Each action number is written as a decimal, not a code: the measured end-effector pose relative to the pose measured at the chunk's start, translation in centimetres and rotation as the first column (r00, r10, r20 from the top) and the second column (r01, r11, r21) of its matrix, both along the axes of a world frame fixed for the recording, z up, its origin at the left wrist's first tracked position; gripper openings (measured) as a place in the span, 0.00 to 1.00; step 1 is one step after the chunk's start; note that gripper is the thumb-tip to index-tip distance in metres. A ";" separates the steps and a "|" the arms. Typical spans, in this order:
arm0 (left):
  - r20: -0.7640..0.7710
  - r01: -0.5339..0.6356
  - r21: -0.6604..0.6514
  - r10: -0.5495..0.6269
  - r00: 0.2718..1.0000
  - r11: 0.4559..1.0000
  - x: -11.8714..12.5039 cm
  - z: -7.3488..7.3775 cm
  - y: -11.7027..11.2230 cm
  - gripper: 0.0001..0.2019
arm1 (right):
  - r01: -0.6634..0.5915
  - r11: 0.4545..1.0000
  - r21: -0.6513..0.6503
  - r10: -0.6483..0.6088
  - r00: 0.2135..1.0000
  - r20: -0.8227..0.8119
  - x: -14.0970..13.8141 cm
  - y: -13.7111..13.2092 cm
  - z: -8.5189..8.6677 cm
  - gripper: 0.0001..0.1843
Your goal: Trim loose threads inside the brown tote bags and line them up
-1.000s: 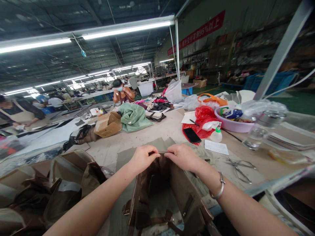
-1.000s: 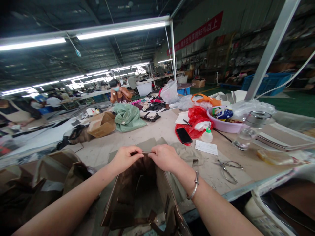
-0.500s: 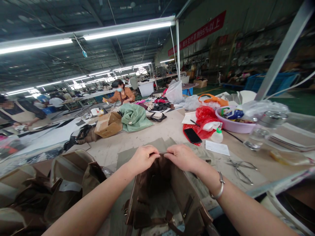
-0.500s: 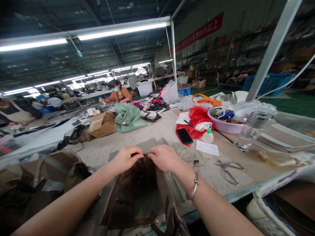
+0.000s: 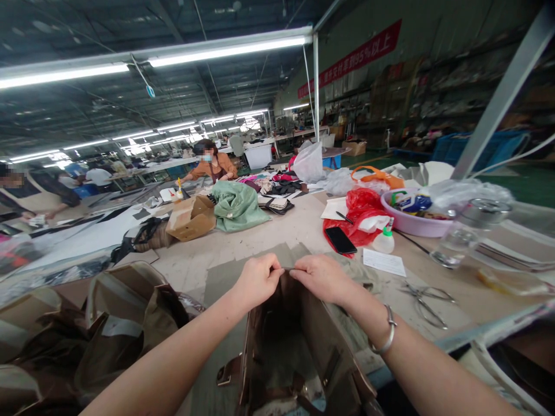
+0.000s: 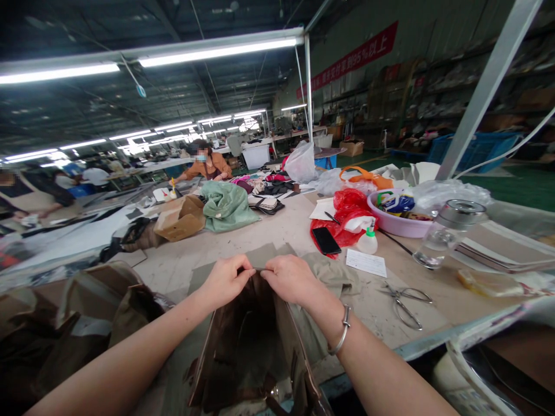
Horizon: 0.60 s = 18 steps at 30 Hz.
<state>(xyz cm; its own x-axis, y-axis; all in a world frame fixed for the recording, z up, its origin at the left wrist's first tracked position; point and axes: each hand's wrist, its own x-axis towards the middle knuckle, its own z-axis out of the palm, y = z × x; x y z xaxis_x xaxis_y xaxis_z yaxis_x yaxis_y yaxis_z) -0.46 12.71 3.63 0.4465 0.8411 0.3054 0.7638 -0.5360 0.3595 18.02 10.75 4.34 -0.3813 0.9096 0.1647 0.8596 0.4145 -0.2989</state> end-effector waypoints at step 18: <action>0.168 0.038 -0.138 -0.015 0.986 0.990 -0.8 -0.2 0.0 0.09 | -0.110 0.991 0.081 0.105 0.992 0.072 -1.2 1.3 0.5 0.13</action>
<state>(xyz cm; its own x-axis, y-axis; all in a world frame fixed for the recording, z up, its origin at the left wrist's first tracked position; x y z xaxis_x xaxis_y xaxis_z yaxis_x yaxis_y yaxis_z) -1.23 12.74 3.41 0.4224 0.8692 0.2570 0.6734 -0.4908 0.5529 16.84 12.03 4.89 -0.4890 0.8466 0.2100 0.8256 0.5270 -0.2017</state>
